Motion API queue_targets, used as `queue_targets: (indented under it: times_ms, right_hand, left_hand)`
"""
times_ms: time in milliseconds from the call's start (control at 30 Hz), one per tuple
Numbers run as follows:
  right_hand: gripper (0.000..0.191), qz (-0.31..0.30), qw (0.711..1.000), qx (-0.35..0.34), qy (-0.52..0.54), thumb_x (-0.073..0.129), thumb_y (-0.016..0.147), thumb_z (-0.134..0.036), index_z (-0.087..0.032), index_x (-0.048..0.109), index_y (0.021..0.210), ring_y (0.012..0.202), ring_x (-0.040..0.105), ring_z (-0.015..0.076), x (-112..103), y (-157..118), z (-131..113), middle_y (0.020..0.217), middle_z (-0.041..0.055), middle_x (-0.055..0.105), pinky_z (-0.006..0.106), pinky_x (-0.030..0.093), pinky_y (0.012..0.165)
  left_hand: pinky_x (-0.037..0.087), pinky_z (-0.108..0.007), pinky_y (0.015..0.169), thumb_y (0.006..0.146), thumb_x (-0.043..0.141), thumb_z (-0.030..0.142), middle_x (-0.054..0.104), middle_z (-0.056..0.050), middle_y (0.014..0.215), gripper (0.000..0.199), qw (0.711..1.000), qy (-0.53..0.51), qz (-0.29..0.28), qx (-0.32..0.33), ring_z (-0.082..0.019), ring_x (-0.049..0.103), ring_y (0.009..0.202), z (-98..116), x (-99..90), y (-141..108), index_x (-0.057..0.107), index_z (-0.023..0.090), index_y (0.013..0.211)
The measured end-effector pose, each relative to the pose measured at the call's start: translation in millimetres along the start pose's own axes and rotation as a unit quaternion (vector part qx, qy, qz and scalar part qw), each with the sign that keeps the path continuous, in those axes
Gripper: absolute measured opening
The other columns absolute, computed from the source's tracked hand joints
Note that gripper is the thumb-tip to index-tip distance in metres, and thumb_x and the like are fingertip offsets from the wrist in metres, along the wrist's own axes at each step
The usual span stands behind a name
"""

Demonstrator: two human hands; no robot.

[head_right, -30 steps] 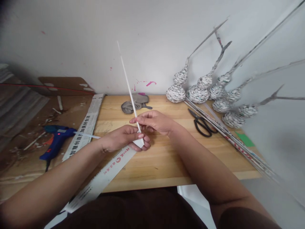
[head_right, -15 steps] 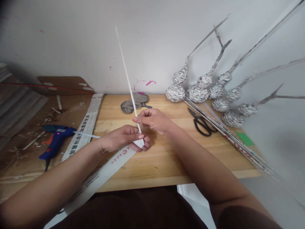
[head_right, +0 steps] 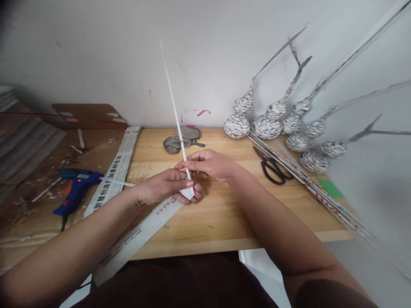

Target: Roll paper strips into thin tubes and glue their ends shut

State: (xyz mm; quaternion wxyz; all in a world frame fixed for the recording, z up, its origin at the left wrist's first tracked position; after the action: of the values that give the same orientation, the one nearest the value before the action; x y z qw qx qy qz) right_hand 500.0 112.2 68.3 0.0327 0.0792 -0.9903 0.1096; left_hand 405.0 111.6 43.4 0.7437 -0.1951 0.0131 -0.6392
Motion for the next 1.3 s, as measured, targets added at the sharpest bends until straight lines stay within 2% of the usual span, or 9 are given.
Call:
queue_targets:
  times_ms: [167,300,500,600,667,800,1000,1200,1300]
  right_hand:
    - [0.032,0.094,0.995,-0.040,0.015,0.079,0.065,-0.039,-0.015,0.058,0.063,0.045,0.036,0.0037,-14,1,-1,0.050,-0.0068,0.045,0.019,0.022,0.041]
    - [0.032,0.011,1.000,-0.022,0.005,0.071,0.075,-0.043,-0.013,0.069,0.086,0.053,0.044,0.0062,-5,2,1,0.060,-0.0018,0.054,0.019,0.026,0.043]
    - [0.029,0.067,0.997,-0.026,0.033,0.079,0.067,-0.038,-0.014,0.062,0.067,0.046,0.036,0.0041,-14,2,2,0.054,-0.0051,0.050,0.019,0.021,0.041]
    - [0.031,0.009,1.000,-0.014,0.011,0.073,0.073,-0.043,-0.013,0.068,0.083,0.050,0.041,0.0058,-7,2,4,0.062,-0.0017,0.057,0.020,0.025,0.044]
    - [0.031,-0.006,1.000,-0.005,-0.007,0.073,0.073,-0.042,-0.013,0.069,0.083,0.052,0.042,0.0061,-5,2,5,0.064,-0.0010,0.058,0.021,0.028,0.046]
    - [0.029,0.059,0.998,-0.019,-0.009,0.079,0.066,-0.038,-0.013,0.064,0.067,0.052,0.042,0.0058,-11,1,3,0.058,-0.0034,0.053,0.020,0.030,0.047]
    - [0.038,0.042,0.997,-0.057,0.020,0.067,0.078,-0.046,-0.015,0.072,0.099,0.057,0.045,0.0071,-15,-1,-7,0.063,-0.0005,0.054,0.019,0.024,0.044]
    - [0.029,0.126,0.987,-0.078,0.068,0.079,0.067,-0.039,-0.014,0.064,0.067,0.047,0.036,0.0043,-27,-2,-10,0.055,-0.0036,0.049,0.021,0.018,0.041]
    - [0.029,0.107,0.989,-0.071,0.074,0.075,0.071,-0.042,-0.015,0.068,0.076,0.048,0.039,0.0050,-22,-1,-10,0.057,-0.0030,0.050,0.021,0.018,0.041]
  left_hand:
    - [0.051,-0.041,0.086,0.089,0.055,0.040,0.068,-0.014,0.099,0.033,1.000,-0.001,-0.003,-0.003,-0.020,0.064,0.092,-1,-0.2,0,0.068,0.012,0.102]
    - [0.051,-0.041,0.085,0.088,0.056,0.040,0.068,-0.014,0.100,0.034,1.000,-0.006,0.000,-0.008,-0.021,0.064,0.091,0,0.6,-1,0.068,0.012,0.102]
    - [0.051,-0.041,0.086,0.087,0.058,0.040,0.068,-0.013,0.097,0.033,1.000,-0.004,0.013,-0.017,-0.020,0.065,0.090,1,1.8,-2,0.068,0.012,0.101]
    - [0.051,-0.042,0.086,0.087,0.058,0.041,0.069,-0.013,0.097,0.034,1.000,0.001,0.011,-0.017,-0.020,0.065,0.090,0,1.1,-2,0.069,0.012,0.101]
    - [0.052,-0.042,0.085,0.087,0.058,0.042,0.069,-0.013,0.098,0.034,1.000,0.006,0.010,-0.016,-0.021,0.065,0.090,-1,0.5,-2,0.069,0.012,0.100]
    - [0.051,-0.040,0.084,0.087,0.057,0.042,0.069,-0.013,0.099,0.035,1.000,0.010,0.005,-0.009,-0.020,0.065,0.090,-1,0.6,-2,0.068,0.012,0.101]
    - [0.050,-0.036,0.082,0.087,0.057,0.042,0.068,-0.012,0.099,0.034,0.999,0.001,-0.026,-0.022,-0.019,0.064,0.089,-5,5.6,-2,0.068,0.013,0.101]
    - [0.049,-0.036,0.083,0.087,0.056,0.044,0.067,-0.012,0.098,0.036,0.999,0.021,-0.028,-0.032,-0.018,0.063,0.087,-1,10.7,-3,0.068,0.013,0.099]
    - [0.049,-0.037,0.084,0.087,0.056,0.044,0.067,-0.012,0.099,0.035,0.999,0.026,-0.027,-0.034,-0.018,0.063,0.087,0,12.0,-4,0.068,0.013,0.099]
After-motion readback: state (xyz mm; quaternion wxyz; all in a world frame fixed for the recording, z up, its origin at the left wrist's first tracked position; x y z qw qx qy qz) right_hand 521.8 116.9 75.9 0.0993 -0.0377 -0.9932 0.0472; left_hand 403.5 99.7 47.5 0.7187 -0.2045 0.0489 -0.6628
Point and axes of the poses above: each hand's wrist, its own y-axis towards the middle knuckle, its own x-axis out of the palm, z = x × y, the point moved 7 cm from there along y, towards the middle knuckle
